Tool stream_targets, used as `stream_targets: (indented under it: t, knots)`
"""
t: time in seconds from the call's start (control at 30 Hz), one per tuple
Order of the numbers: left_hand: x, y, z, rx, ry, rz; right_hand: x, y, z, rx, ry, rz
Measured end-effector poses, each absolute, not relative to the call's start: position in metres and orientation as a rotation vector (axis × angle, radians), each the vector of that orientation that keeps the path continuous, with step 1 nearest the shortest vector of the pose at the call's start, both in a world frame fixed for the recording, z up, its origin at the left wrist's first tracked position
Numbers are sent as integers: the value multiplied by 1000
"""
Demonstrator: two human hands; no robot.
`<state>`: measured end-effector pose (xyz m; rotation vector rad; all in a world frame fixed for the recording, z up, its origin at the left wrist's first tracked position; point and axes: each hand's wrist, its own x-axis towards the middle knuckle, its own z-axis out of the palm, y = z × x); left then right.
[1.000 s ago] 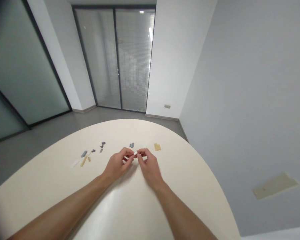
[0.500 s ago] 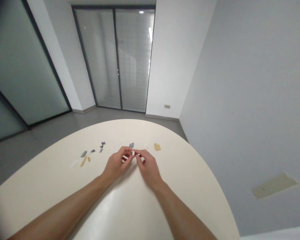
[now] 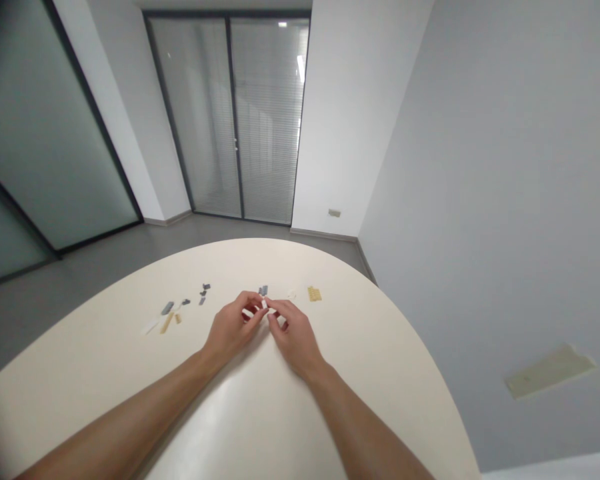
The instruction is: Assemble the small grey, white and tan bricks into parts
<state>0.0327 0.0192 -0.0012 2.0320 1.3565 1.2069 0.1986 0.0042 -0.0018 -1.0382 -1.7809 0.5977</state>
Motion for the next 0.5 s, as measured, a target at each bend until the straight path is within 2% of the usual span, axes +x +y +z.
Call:
stream_targets:
  t: [0.5]
  knots:
    - [33, 19, 0, 2035, 1361, 1200, 196, 3, -1, -1081, -1742, 625]
